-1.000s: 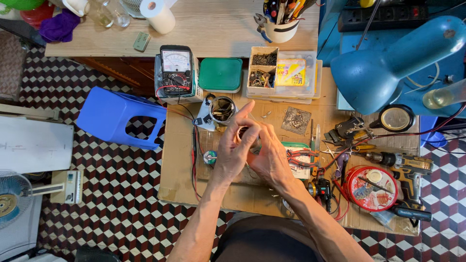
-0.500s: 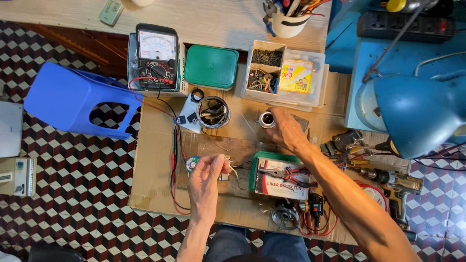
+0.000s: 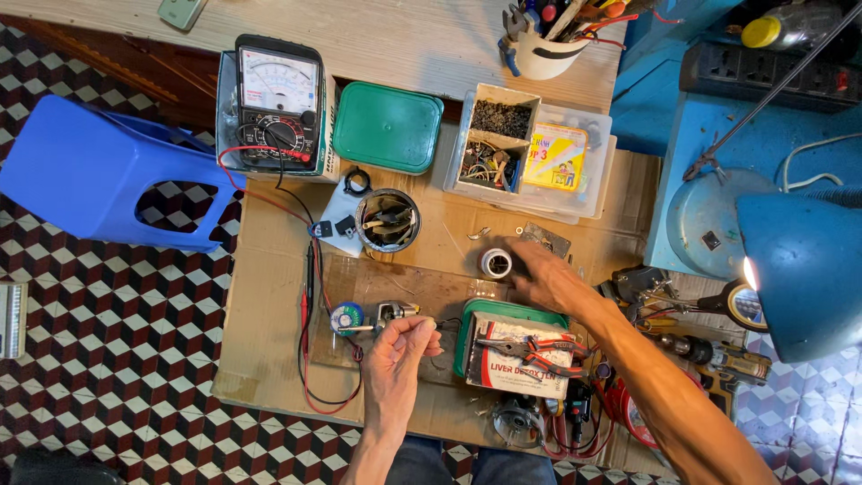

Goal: The person assembles a small electric motor by hand, aligning the housing halves and inserting the rotor shaft. They then select small washers from a container and place them on the shaft, continuing to adjust the motor components on a cluttered workbench.

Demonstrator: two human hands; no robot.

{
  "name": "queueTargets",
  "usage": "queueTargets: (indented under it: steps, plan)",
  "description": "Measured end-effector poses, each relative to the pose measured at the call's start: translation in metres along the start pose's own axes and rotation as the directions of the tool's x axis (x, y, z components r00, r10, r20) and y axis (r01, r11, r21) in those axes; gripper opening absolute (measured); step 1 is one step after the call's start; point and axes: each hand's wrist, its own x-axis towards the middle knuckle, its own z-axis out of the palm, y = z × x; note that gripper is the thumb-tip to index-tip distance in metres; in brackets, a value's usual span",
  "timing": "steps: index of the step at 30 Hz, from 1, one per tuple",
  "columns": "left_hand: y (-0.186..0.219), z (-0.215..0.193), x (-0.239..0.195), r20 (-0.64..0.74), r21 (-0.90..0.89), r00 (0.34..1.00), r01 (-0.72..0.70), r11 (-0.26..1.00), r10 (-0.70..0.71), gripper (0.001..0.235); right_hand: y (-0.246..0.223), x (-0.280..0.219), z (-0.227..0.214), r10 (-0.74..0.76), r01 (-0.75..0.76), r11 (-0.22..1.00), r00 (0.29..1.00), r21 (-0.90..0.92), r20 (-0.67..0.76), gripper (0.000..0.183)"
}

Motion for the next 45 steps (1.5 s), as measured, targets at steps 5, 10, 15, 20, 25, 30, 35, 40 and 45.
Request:
queueTargets:
  steps: [5,10,15,20,25,30,35,40,45]
  plan:
    - [-0.009,0.004,0.008,-0.036,-0.023,0.999,0.03,0.999,-0.031,0.028,0.021,0.009,0.008,0.216,-0.263,0.96,0.915,-0.098,-0.34,0.029]
    - [-0.018,0.001,0.004,-0.088,-0.014,0.992,0.087,0.996,-0.088,0.028,0.049,0.036,0.033,0.244,-0.356,0.882,0.906,-0.308,-0.347,0.025]
    - [-0.025,-0.007,0.002,-0.107,-0.038,0.99,0.091,0.995,-0.095,0.029,0.061,0.035,0.043,0.13,-0.253,0.927,0.909,-0.276,-0.397,0.019]
    - [-0.025,-0.012,-0.001,-0.112,-0.068,0.991,0.062,0.996,-0.069,0.029,0.03,0.032,0.023,0.284,-0.324,0.941,0.91,-0.093,-0.301,0.018]
    - [-0.019,-0.01,-0.004,-0.129,0.026,0.987,0.101,0.995,-0.097,0.028,-0.018,-0.003,0.0,0.242,-0.225,0.97,0.937,0.093,-0.254,0.018]
    - [-0.019,-0.003,-0.009,-0.071,0.019,0.996,0.062,0.998,-0.06,0.028,-0.025,-0.003,0.01,0.087,-0.106,0.992,0.971,-0.073,-0.223,0.018]
    - [-0.026,0.002,-0.014,-0.022,-0.031,0.998,0.055,0.998,-0.056,0.027,-0.013,-0.008,0.023,0.222,-0.205,0.974,0.944,0.095,-0.242,0.018]
    - [-0.032,0.014,-0.02,0.044,-0.02,0.997,0.07,0.997,-0.069,0.024,-0.002,-0.006,0.029,0.146,-0.136,0.989,0.96,0.06,-0.239,0.02]
    - [-0.043,0.024,-0.027,0.081,0.018,0.995,0.054,0.998,-0.055,0.024,0.011,0.0,0.033,0.14,-0.144,0.989,0.972,-0.009,-0.186,0.021]
